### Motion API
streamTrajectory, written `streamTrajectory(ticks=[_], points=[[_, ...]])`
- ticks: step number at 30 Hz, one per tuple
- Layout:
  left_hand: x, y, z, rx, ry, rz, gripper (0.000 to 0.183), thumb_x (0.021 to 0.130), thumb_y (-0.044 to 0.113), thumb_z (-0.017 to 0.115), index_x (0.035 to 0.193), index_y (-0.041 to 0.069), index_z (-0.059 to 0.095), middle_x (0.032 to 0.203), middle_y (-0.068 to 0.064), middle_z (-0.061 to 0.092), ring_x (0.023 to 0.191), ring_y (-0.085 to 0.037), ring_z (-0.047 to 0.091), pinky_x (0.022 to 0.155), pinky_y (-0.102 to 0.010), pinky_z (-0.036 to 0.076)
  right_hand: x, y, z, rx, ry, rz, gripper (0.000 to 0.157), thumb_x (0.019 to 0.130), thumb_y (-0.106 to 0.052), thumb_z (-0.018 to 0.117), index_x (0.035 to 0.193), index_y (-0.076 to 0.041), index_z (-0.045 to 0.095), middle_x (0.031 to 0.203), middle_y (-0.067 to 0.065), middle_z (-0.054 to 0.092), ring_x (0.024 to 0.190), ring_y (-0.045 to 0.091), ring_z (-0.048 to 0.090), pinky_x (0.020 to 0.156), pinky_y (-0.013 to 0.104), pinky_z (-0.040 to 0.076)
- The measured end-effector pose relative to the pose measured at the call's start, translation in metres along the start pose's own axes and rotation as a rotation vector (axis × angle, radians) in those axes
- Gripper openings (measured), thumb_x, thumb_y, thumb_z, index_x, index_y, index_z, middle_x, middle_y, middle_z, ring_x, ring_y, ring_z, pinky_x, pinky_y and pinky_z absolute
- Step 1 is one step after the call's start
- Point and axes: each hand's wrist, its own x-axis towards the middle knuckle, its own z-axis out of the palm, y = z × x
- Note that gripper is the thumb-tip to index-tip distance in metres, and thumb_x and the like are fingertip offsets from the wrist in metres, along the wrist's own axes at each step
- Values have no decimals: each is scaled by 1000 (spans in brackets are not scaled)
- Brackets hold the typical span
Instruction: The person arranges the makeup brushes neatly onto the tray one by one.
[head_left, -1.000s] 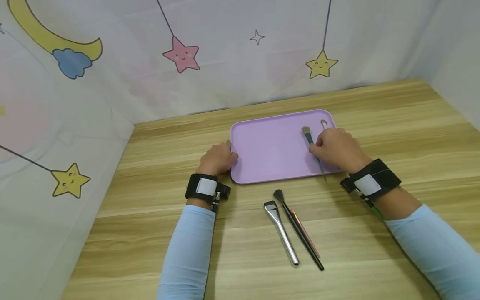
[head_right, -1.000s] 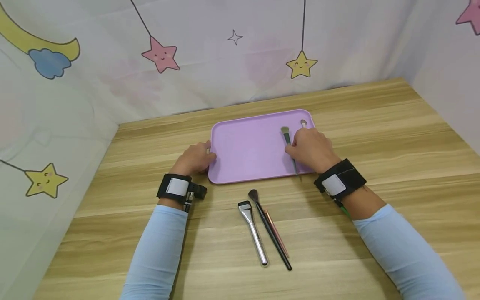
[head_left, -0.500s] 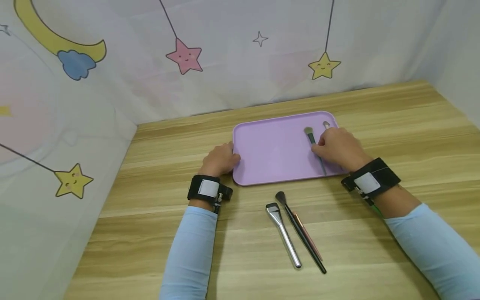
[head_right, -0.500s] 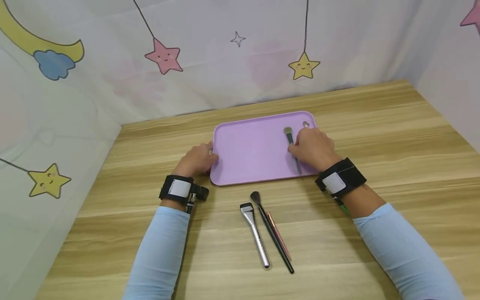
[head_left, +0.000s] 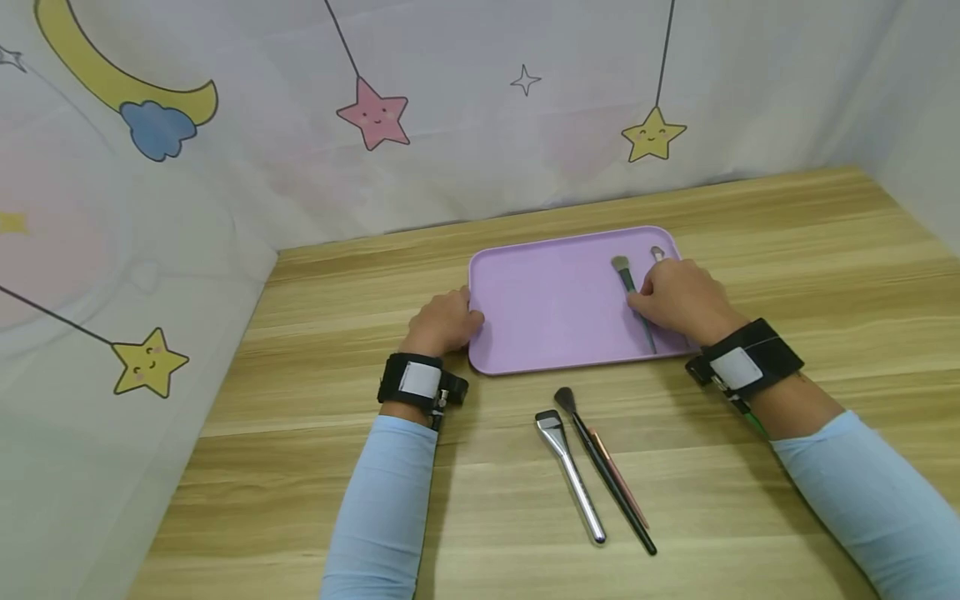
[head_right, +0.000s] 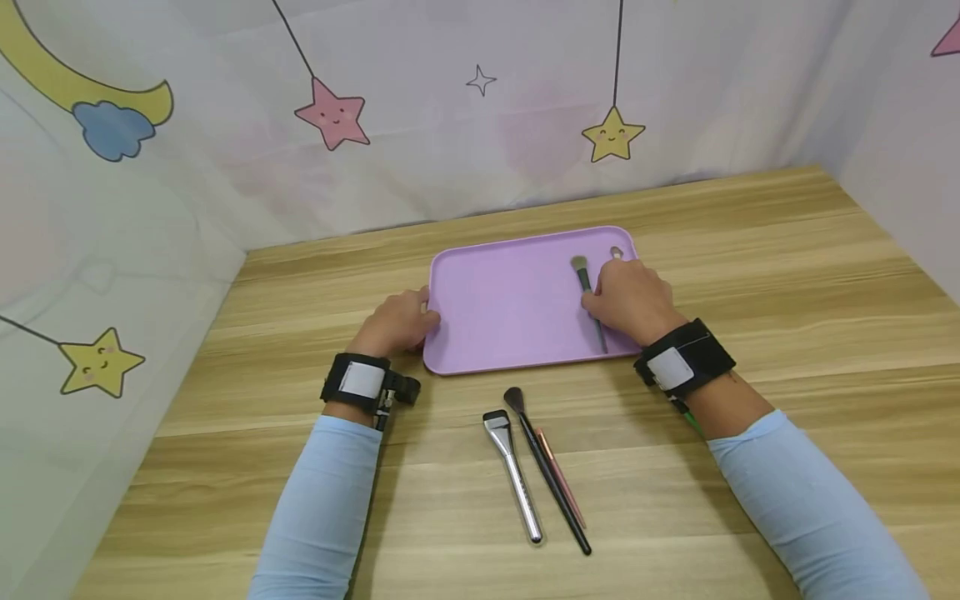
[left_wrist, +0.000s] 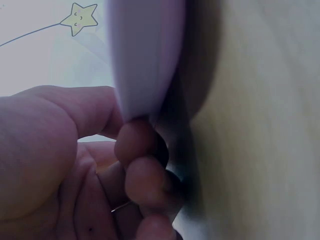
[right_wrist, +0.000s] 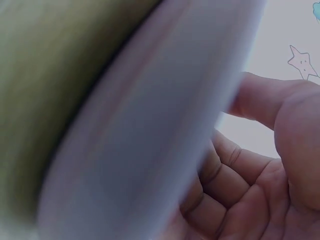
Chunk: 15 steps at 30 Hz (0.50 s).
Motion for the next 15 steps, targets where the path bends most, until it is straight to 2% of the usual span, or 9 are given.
streamTrajectory(ticks=[8, 15], points=[[1, 3, -1, -7, -3, 10, 41, 90, 28, 43, 124, 5, 48, 102, -11, 54, 84, -24, 52, 67, -41, 44, -1, 2, -2, 9, -17, 11, 29, 82, -30, 62, 64, -8, 66, 56, 4, 55, 48, 19, 49, 38, 31, 37], [2, 2, -2, -4, -9, 2, 45, 91, 29, 43, 129, 5, 45, 106, -12, 54, 85, -25, 51, 70, -42, 44, -3, -1, -8, -4, -97, 43, 29, 80, -33, 62, 62, -11, 64, 55, 5, 54, 49, 19, 48, 39, 29, 33]])
